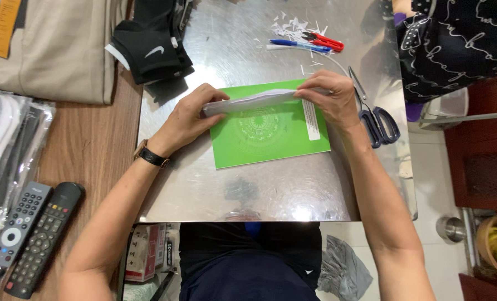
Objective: The person uses scissors to cut a lined paper sheet into narrow strips, then folds and trims the strips into smaller pieces. The person also uses pliers to trim the edges of the folded paper pieces. The cut pieces are placed on the table.
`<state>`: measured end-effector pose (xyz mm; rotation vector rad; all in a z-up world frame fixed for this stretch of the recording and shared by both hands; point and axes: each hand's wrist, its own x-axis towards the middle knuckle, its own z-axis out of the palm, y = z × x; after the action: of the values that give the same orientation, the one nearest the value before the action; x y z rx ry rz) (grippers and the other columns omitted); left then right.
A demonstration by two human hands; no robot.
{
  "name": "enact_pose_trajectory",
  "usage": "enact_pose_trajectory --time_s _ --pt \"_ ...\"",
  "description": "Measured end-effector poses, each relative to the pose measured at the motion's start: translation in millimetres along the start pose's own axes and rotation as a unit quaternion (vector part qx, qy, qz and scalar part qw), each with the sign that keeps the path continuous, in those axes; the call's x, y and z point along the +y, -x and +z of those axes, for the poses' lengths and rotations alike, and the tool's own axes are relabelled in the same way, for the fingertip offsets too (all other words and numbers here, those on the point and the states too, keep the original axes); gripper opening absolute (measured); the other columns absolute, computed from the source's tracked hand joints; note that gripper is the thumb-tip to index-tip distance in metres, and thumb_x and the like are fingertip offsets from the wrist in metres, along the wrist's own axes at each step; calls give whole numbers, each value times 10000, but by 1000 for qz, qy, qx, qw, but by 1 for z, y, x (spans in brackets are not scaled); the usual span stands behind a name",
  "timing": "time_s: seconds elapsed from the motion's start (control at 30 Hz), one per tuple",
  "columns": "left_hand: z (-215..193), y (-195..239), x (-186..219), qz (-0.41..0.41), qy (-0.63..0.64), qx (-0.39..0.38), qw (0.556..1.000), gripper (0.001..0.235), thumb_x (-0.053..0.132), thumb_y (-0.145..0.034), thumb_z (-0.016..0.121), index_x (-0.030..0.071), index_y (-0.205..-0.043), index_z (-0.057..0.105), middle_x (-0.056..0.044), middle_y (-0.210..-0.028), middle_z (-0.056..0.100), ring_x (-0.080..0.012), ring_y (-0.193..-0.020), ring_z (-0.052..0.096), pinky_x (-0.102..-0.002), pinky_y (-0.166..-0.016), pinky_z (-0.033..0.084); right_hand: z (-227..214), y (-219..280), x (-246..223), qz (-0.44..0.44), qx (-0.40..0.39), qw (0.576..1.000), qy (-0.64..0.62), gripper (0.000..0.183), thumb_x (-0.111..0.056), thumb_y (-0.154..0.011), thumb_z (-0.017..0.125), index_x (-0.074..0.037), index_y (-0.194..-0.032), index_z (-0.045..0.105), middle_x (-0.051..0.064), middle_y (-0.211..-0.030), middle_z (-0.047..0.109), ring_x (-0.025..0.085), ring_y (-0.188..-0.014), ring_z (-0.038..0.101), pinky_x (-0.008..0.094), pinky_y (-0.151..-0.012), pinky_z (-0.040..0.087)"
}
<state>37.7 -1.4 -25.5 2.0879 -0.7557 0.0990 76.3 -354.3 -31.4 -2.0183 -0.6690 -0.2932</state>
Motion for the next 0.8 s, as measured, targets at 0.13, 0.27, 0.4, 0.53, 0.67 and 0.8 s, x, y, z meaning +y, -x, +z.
enact_pose_trajectory --time_s 0.13,0.27,0.4,0.53,0.67,0.8 --pt "7 2 -2 26 -13 4 1000 335 89 -903 749 41 -1210 622 -77 -1112 637 -237 -1003 635 -378 -847 539 -3 6 -7 -4 -38 998 51 161 -116 -897 842 -20 -1004 773 86 -951 748 160 -835 709 286 -750 558" --pt "10 4 -5 30 -34 7 999 311 95 -940 724 50 -1228 615 -88 -1114 633 -261 -1021 615 -409 -891 506 0 11 -13 -24 -39 997 68 258 -129 -874 846 -6 -1081 754 109 -1013 745 189 -887 717 300 -776 560" --pt "12 4 -10 28 -37 8 999 265 73 -948 692 44 -1202 621 -93 -1102 629 -268 -1029 611 -415 -907 503 -1 20 -14 -35 -29 993 107 311 -126 -854 851 0 -1118 746 122 -1022 738 222 -916 710 311 -780 543" --pt "13 4 -14 15 -22 15 1000 200 79 -973 685 38 -1161 631 -86 -1028 639 -237 -941 624 -382 -834 519 2 22 -13 -55 -17 992 116 220 -87 -915 808 -18 -1117 754 119 -1031 750 215 -941 716 319 -819 555" --pt "10 2 -17 -41 117 61 990 184 112 -1002 704 52 -1166 647 -48 -1017 701 -153 -916 658 -304 -815 548 2 26 -23 -2 -8 995 97 143 -85 -950 781 -28 -1081 778 108 -928 766 154 -779 711 294 -671 546" --pt "12 -6 -15 -122 398 199 887 292 115 -944 752 52 -1198 623 -53 -1063 725 -128 -919 665 -278 -825 565 12 39 -46 253 4 961 -110 164 -126 -928 750 -31 -1059 775 88 -820 764 100 -583 658 243 -486 514"
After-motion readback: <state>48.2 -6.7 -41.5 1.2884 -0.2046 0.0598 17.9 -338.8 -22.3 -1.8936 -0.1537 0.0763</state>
